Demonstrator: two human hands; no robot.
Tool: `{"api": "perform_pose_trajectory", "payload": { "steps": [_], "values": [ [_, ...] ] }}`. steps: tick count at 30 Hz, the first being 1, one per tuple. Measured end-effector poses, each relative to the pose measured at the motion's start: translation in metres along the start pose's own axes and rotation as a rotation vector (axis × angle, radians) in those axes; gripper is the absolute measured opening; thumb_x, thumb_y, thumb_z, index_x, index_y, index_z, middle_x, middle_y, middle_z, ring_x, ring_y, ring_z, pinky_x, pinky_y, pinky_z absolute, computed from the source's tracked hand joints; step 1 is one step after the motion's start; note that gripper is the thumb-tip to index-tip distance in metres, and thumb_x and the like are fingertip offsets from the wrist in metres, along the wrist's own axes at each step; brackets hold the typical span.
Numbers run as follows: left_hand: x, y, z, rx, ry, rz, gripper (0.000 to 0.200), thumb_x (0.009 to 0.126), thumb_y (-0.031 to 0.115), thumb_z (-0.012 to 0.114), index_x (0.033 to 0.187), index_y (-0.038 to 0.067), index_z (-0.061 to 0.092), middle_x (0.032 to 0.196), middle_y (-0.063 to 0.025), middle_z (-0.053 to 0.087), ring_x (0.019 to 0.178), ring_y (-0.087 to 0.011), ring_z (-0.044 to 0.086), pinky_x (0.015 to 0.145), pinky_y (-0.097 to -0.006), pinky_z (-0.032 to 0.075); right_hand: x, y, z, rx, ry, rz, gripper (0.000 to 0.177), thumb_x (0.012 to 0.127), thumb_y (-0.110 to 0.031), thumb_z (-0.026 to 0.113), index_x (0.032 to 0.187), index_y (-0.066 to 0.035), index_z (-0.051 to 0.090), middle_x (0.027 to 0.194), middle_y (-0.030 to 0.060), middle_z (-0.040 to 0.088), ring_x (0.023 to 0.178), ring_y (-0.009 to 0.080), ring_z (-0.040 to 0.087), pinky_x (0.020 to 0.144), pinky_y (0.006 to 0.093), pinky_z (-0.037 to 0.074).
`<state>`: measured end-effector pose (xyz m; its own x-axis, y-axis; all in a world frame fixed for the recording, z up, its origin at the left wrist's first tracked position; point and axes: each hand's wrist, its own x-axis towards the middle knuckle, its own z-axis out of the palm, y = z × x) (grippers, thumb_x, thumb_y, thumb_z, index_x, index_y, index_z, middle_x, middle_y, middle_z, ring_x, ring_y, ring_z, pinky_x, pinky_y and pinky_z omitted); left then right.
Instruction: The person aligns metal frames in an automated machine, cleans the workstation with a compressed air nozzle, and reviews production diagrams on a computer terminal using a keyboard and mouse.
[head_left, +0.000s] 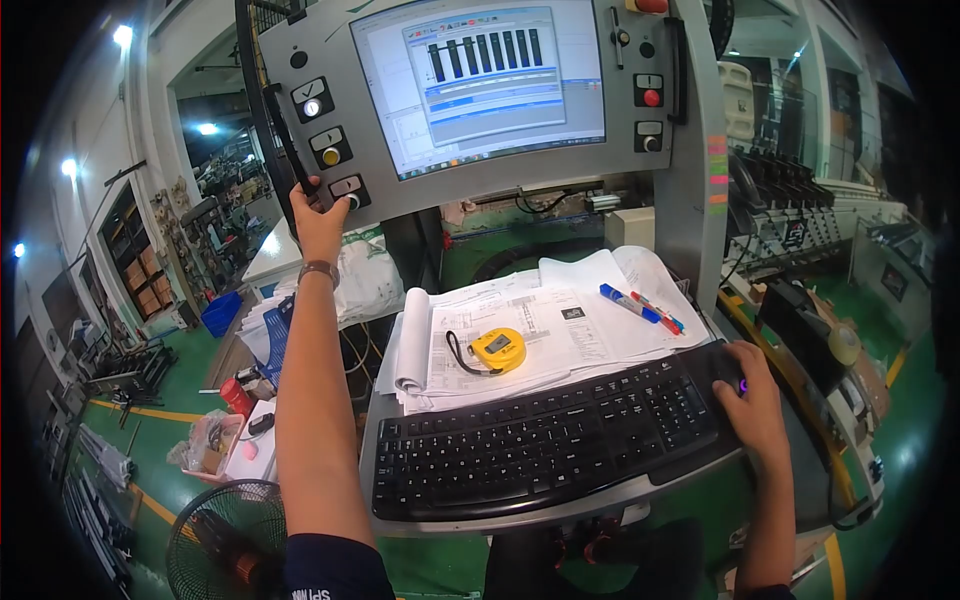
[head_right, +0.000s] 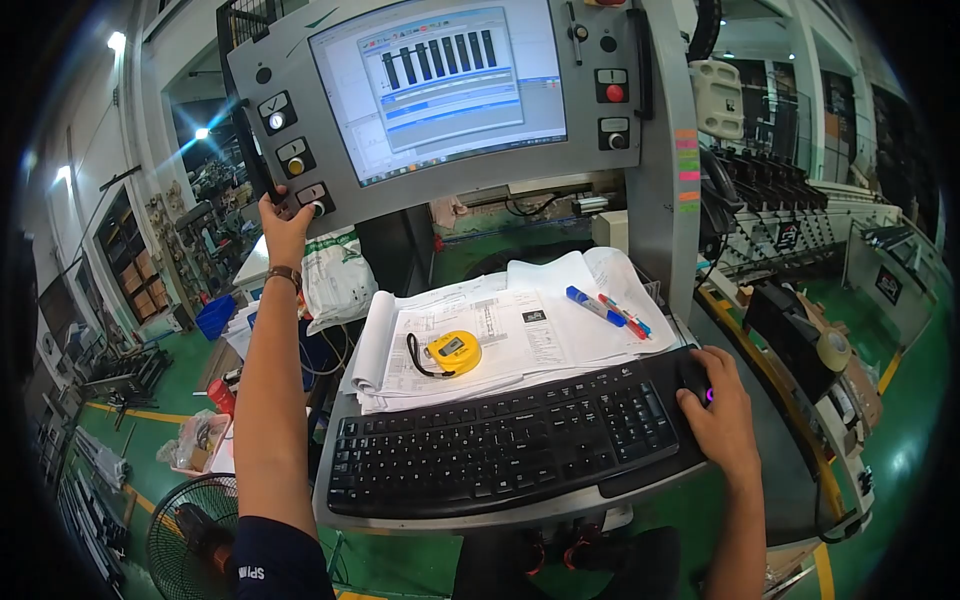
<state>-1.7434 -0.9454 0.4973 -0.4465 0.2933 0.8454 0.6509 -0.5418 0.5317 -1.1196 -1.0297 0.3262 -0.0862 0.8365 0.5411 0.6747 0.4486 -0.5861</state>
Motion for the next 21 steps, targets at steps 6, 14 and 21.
{"api": "perform_pose_trajectory", "payload": {
  "steps": [6, 14, 21],
  "values": [
    [0.0015, -0.0036, -0.0002, 0.009, 0.006, 0.01, 0.062, 0.083, 0.006, 0.079, 0.137, 0.006, 0.047, 0.12, -0.0152, 0.067, 0.11, -0.022, 0.069, 0.097, -0.0343, 0.055, 0.0001, -0.0009, -0.001, 0.004, -0.014, 0.003, 0.052, 0.088, -0.015, 0.069, 0.137, -0.002, 0.059, 0.147, 0.0177, 0.055, 0.126, 0.0394, 0.062, 0.101, 0.0426, 0.051],
    [0.0003, -0.0004, 0.0005, 0.023, 0.018, 0.004, 0.061, 0.084, 0.007, 0.079, 0.136, 0.007, 0.047, 0.119, -0.0145, 0.068, 0.108, -0.0212, 0.07, 0.096, -0.0339, 0.055, 0.0003, -0.0004, -0.0005, 0.009, -0.029, 0.009, 0.052, 0.089, -0.016, 0.069, 0.138, -0.002, 0.058, 0.148, 0.0182, 0.054, 0.129, 0.0404, 0.061, 0.104, 0.0435, 0.05],
    [0.001, -0.0031, 0.0007, -0.001, 0.016, 0.002, 0.06, 0.084, 0.006, 0.078, 0.136, 0.007, 0.048, 0.119, -0.014, 0.068, 0.108, -0.0211, 0.069, 0.096, -0.0339, 0.055, 0.0002, -0.0022, -0.001, 0.012, -0.039, 0.019, 0.051, 0.091, -0.017, 0.068, 0.138, -0.002, 0.058, 0.149, 0.0185, 0.053, 0.131, 0.0413, 0.059, 0.106, 0.0441, 0.049]
  ]
}}
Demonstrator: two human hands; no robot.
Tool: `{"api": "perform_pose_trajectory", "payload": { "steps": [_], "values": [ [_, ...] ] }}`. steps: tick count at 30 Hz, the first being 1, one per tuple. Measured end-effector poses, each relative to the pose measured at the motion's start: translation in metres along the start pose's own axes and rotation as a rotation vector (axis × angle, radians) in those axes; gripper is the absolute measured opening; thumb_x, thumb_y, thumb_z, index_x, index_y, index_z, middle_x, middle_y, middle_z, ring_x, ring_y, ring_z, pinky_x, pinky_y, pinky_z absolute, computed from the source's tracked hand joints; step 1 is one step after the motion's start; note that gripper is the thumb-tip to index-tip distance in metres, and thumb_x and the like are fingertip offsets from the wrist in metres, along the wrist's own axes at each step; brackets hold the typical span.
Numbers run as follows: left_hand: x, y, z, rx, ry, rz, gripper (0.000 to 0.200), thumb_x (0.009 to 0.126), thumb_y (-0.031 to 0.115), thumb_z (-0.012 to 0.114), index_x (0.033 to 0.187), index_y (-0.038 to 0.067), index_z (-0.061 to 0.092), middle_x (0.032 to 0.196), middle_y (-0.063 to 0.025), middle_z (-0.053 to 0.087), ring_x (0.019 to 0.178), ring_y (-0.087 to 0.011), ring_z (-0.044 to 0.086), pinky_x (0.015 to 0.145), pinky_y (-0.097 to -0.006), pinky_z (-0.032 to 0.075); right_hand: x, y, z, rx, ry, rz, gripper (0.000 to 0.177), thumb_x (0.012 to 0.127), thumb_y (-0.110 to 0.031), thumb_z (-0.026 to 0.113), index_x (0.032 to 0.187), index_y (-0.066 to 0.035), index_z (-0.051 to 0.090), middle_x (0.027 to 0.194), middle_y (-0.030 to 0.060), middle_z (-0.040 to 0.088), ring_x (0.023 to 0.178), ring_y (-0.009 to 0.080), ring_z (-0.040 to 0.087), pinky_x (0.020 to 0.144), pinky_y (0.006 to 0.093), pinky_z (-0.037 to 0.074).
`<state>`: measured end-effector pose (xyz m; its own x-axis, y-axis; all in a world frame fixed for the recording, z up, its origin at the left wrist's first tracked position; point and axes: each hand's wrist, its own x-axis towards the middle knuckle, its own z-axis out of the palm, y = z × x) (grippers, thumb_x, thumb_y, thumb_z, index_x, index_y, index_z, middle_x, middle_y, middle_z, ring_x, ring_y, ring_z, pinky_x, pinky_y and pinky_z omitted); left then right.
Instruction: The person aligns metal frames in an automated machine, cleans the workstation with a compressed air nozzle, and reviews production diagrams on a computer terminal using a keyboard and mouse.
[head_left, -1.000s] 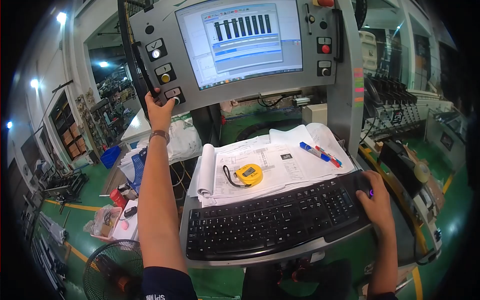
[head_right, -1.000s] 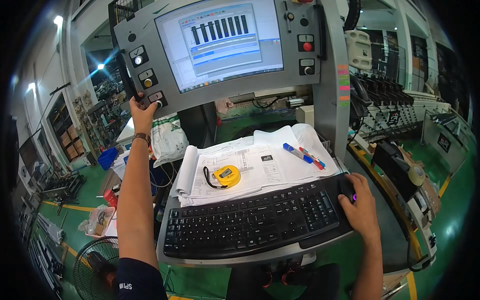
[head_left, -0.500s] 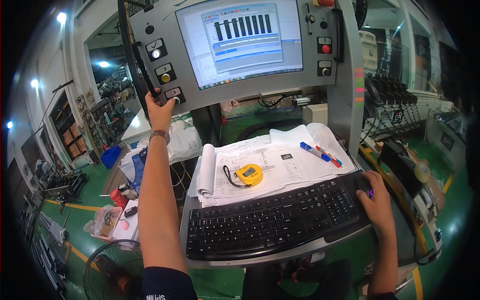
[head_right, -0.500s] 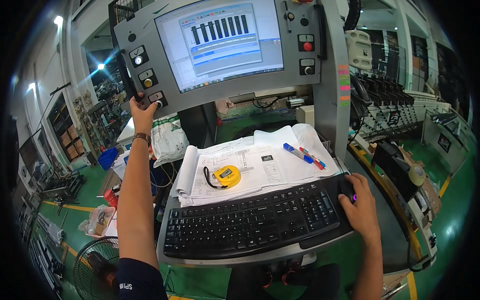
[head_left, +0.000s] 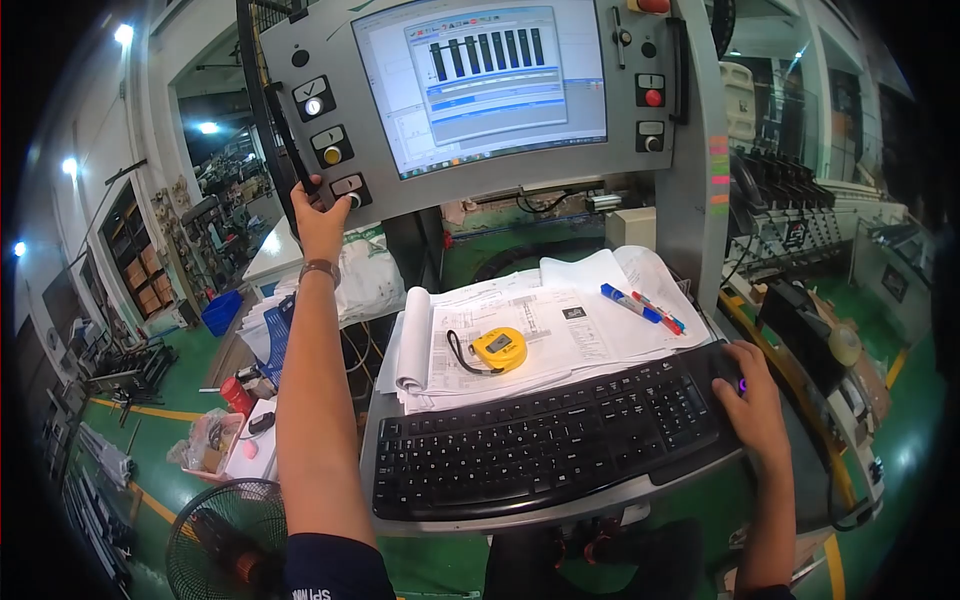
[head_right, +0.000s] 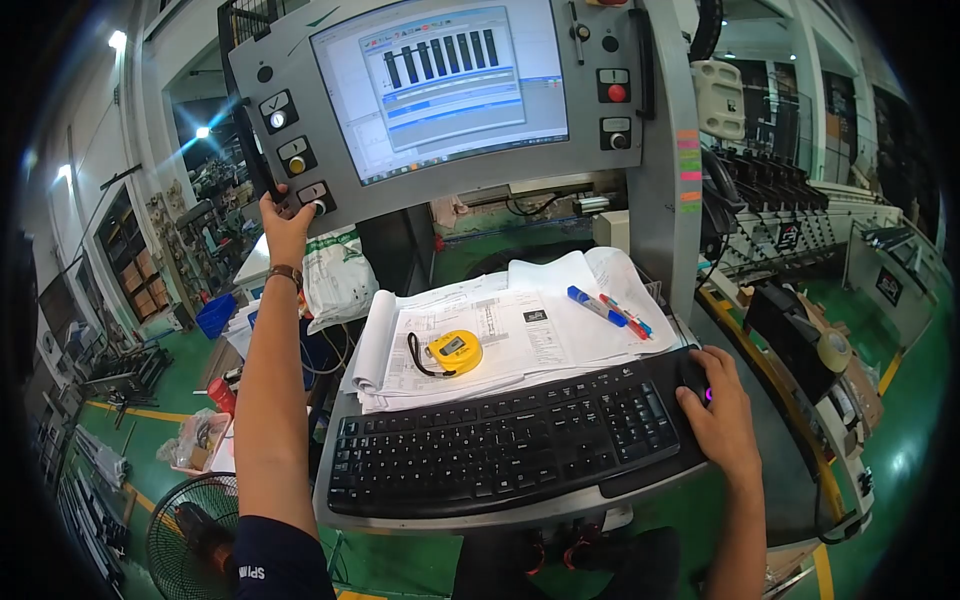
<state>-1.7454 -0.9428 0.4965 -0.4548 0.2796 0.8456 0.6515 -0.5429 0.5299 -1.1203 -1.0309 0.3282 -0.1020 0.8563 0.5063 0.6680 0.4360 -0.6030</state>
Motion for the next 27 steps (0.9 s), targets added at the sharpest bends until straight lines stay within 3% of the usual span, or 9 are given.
{"api": "perform_pose_trajectory", "payload": {
  "steps": [27],
  "values": [
    [0.0, -0.0004, -0.0015, 0.002, -0.013, 0.002, 0.062, 0.084, 0.006, 0.079, 0.136, 0.007, 0.047, 0.119, -0.0138, 0.066, 0.109, -0.021, 0.068, 0.094, -0.0338, 0.055, 0.0005, 0.0014, 0.0008, -0.004, 0.003, -0.006, 0.049, 0.091, -0.016, 0.067, 0.137, -0.002, 0.06, 0.149, 0.0187, 0.053, 0.131, 0.0403, 0.059, 0.105, 0.0434, 0.049]
  ]
}}
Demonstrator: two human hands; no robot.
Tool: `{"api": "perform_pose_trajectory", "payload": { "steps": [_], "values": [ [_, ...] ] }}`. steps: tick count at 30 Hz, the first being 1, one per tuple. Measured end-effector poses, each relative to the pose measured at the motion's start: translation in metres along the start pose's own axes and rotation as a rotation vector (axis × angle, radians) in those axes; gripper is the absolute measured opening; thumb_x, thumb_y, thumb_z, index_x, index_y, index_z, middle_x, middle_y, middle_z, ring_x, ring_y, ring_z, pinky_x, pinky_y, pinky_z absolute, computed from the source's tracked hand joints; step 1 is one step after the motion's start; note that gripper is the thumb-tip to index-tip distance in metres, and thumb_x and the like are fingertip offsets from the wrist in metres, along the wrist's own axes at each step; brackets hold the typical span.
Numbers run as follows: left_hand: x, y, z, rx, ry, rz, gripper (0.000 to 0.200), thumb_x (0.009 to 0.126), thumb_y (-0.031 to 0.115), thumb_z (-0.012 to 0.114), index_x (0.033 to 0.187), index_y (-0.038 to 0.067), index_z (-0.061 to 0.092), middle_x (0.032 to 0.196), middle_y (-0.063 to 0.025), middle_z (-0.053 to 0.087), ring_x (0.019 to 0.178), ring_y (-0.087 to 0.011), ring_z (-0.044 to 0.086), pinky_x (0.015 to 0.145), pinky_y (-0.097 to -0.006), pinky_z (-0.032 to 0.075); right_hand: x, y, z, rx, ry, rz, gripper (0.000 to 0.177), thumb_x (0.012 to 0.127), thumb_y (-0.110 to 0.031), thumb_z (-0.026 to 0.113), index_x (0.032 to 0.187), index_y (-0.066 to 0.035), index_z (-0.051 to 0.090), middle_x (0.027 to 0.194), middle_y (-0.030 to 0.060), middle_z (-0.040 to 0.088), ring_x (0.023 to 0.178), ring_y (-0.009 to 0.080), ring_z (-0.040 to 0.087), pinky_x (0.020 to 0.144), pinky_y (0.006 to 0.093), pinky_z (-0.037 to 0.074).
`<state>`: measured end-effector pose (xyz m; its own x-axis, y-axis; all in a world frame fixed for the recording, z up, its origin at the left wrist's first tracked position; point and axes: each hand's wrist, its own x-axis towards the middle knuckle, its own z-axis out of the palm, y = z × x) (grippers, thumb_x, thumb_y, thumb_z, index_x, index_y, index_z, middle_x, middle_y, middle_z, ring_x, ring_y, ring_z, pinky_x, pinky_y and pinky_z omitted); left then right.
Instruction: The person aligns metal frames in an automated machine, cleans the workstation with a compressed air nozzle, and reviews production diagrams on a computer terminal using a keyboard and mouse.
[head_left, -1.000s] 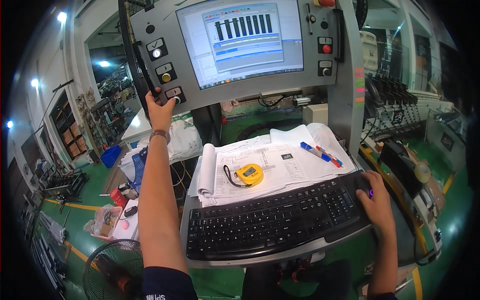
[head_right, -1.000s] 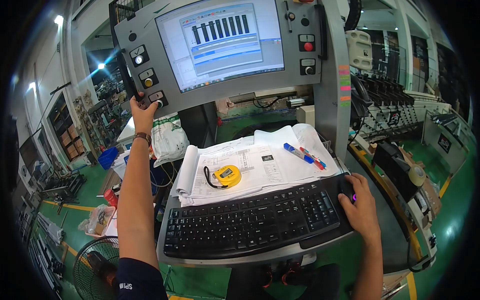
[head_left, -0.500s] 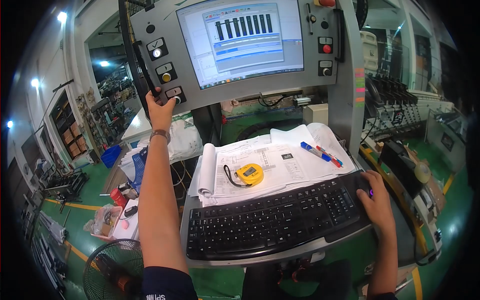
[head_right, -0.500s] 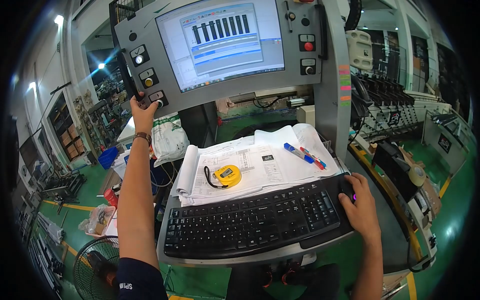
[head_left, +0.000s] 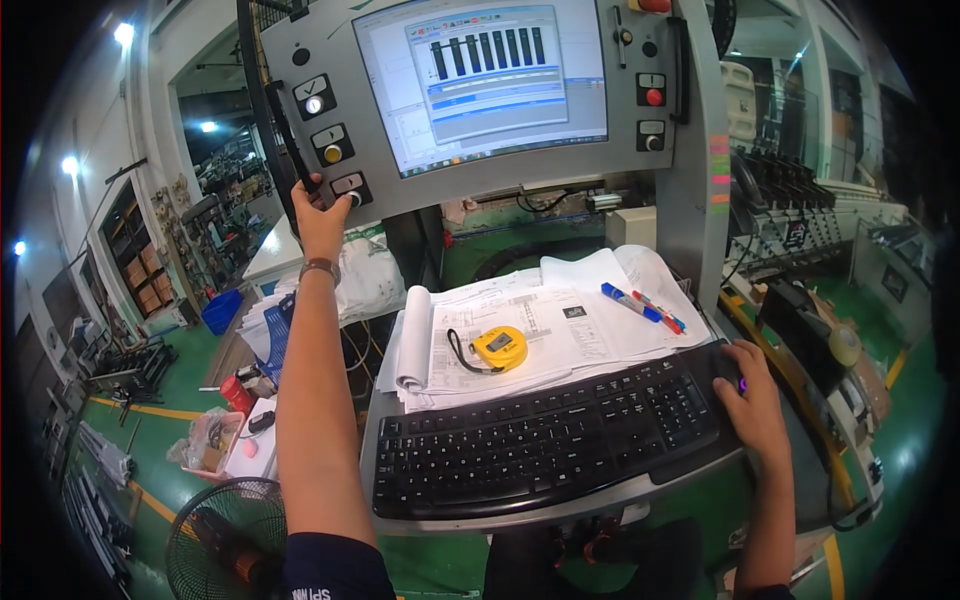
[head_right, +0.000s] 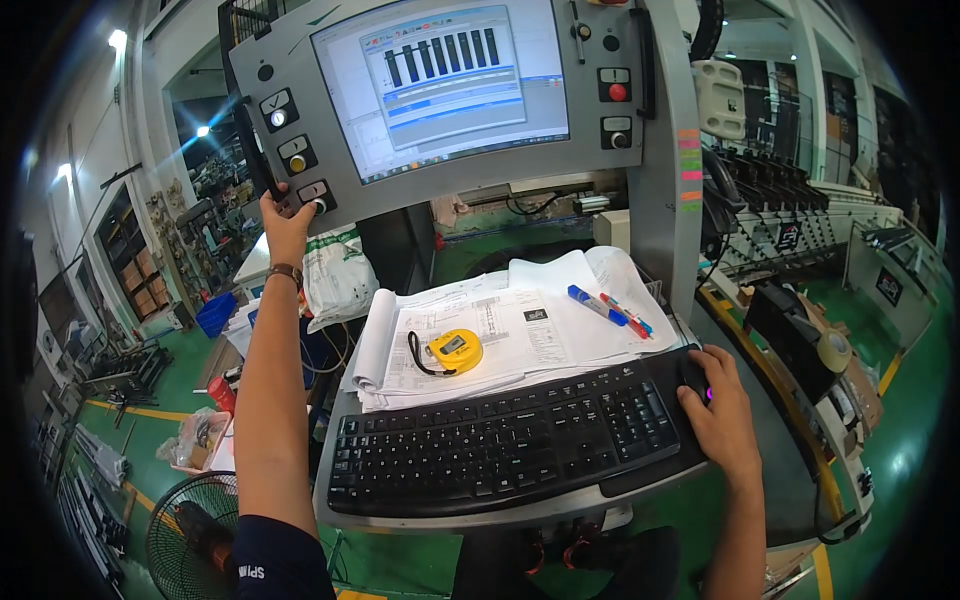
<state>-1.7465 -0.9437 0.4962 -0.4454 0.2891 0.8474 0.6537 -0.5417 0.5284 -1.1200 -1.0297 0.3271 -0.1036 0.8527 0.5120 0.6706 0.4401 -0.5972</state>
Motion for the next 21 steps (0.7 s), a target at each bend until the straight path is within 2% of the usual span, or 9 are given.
{"api": "perform_pose_trajectory", "payload": {
  "steps": [21],
  "values": [
    [-0.0021, 0.0029, 0.0009, 0.01, 0.008, -0.005, 0.061, 0.084, 0.006, 0.079, 0.136, 0.007, 0.048, 0.12, -0.0138, 0.065, 0.109, -0.0209, 0.068, 0.094, -0.0338, 0.055, 0.0003, 0.0017, 0.0009, -0.015, 0.008, -0.014, 0.049, 0.09, -0.015, 0.067, 0.137, -0.003, 0.06, 0.149, 0.0187, 0.053, 0.132, 0.0407, 0.058, 0.106, 0.0438, 0.048]
  ]
}}
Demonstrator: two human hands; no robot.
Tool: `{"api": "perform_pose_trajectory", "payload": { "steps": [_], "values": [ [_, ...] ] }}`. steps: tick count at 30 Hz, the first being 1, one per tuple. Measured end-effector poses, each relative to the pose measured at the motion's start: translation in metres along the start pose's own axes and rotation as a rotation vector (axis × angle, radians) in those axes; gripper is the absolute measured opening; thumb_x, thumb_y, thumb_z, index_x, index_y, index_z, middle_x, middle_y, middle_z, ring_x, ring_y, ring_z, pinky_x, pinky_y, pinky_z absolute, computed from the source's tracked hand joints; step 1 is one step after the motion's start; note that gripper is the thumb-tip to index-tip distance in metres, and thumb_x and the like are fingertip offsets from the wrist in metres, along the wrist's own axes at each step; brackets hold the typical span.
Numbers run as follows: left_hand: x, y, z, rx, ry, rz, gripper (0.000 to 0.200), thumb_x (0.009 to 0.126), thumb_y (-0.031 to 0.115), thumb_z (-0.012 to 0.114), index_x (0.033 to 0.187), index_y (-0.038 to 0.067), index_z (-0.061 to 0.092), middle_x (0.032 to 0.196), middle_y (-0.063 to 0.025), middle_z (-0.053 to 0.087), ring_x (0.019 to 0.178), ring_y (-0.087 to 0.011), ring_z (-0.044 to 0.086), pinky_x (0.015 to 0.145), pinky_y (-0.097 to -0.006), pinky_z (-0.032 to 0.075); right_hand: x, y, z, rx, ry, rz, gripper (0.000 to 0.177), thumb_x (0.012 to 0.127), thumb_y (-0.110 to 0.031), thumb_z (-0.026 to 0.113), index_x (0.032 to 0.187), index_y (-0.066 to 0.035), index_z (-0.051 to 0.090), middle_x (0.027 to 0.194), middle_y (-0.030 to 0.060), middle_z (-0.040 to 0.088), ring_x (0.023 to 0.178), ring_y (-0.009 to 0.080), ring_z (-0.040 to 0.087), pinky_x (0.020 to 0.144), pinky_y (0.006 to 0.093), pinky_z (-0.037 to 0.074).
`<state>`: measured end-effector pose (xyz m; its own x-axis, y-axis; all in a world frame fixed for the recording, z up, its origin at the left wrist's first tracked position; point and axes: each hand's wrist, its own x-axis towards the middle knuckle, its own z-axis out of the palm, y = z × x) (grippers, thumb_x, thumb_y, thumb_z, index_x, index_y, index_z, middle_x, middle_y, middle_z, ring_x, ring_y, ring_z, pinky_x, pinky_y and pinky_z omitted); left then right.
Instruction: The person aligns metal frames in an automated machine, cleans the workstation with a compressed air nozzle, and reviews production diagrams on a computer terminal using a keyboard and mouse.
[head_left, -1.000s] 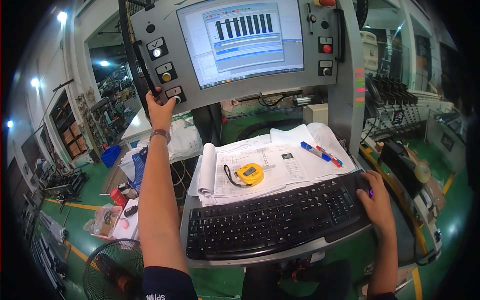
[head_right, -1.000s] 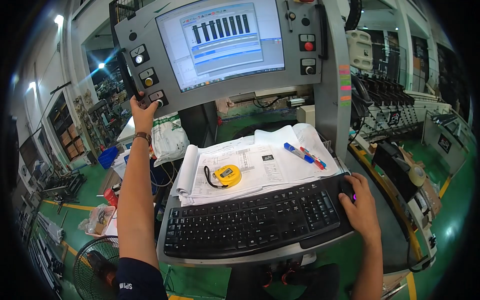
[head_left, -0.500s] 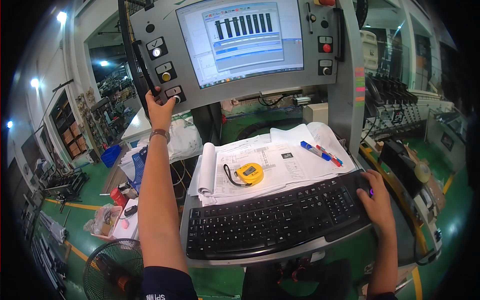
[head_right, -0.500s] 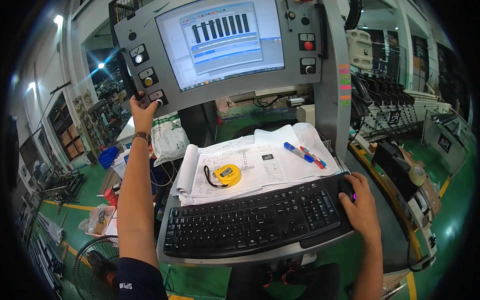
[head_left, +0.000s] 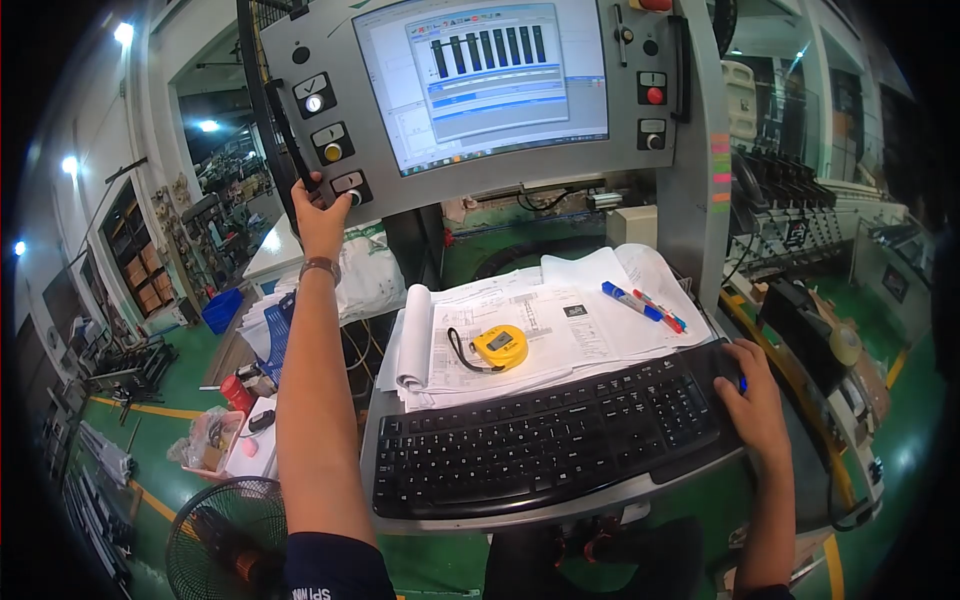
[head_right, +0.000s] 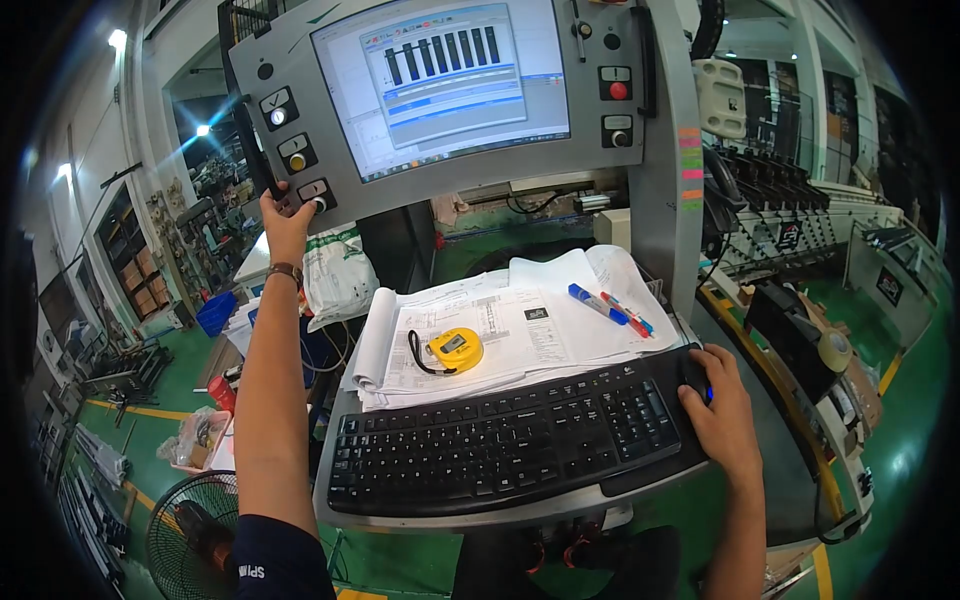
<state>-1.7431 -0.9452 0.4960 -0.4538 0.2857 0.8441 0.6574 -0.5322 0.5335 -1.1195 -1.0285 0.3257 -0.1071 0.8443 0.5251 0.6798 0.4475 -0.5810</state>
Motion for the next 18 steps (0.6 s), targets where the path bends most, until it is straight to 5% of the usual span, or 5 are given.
{"api": "perform_pose_trajectory", "payload": {
  "steps": [18],
  "values": [
    [0.0011, -0.0014, -0.0004, 0.013, 0.003, -0.002, 0.063, 0.082, 0.007, 0.079, 0.137, 0.007, 0.048, 0.121, -0.0139, 0.064, 0.109, -0.0211, 0.067, 0.094, -0.0343, 0.054, -0.0001, -0.0015, -0.0005, 0.013, -0.005, 0.02, 0.049, 0.09, -0.015, 0.068, 0.138, -0.003, 0.06, 0.149, 0.0175, 0.053, 0.13, 0.0391, 0.06, 0.103, 0.0427, 0.05]
  ]
}}
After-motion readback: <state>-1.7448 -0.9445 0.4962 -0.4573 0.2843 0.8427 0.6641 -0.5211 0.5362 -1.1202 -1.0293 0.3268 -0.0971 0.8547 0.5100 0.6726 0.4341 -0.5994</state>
